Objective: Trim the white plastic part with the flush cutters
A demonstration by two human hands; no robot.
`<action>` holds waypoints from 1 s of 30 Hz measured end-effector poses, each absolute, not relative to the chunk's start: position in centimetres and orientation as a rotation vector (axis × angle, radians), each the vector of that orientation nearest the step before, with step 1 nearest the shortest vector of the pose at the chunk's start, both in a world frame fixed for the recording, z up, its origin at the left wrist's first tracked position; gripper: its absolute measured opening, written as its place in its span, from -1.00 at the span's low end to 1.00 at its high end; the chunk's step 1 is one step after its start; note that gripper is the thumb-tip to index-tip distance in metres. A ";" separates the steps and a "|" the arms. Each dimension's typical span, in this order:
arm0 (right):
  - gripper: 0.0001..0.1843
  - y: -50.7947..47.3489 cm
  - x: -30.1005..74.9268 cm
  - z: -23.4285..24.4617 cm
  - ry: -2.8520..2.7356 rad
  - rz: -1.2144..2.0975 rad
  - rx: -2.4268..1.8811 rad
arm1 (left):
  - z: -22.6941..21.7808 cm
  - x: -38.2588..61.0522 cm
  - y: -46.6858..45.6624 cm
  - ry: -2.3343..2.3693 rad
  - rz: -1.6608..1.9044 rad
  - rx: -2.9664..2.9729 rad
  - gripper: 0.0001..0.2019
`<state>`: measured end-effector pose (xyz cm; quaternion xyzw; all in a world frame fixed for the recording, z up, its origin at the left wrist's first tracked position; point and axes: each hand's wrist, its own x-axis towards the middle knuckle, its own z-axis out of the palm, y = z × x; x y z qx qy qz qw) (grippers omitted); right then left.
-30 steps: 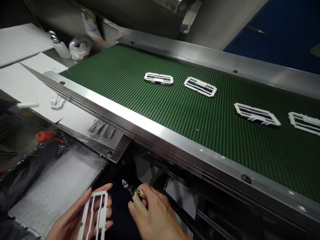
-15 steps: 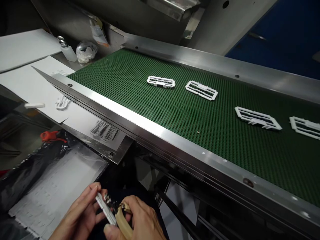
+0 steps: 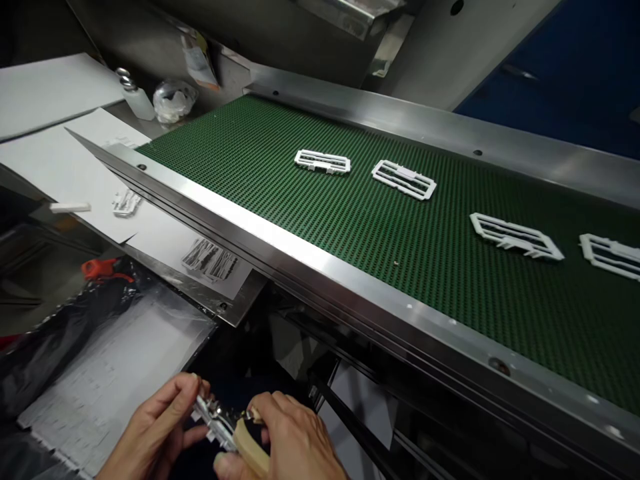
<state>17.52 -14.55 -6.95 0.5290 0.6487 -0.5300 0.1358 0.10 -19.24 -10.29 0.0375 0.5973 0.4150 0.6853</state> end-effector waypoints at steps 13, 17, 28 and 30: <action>-0.68 -14.2 17.3 -6.7 1.858 -1.496 1.478 | -10.4 0.0 -19.6 1.369 0.890 0.189 -0.62; -0.66 -14.0 17.3 -6.4 1.884 -1.422 1.452 | -10.3 0.0 -19.6 1.382 0.900 0.215 -0.63; -0.68 -15.1 17.3 -7.3 1.979 -1.369 1.522 | -10.3 0.0 -19.7 1.369 0.937 0.165 -0.65; -0.65 -15.0 17.3 -7.5 1.932 -1.504 1.578 | -10.3 0.1 -19.7 1.353 0.946 0.139 -0.66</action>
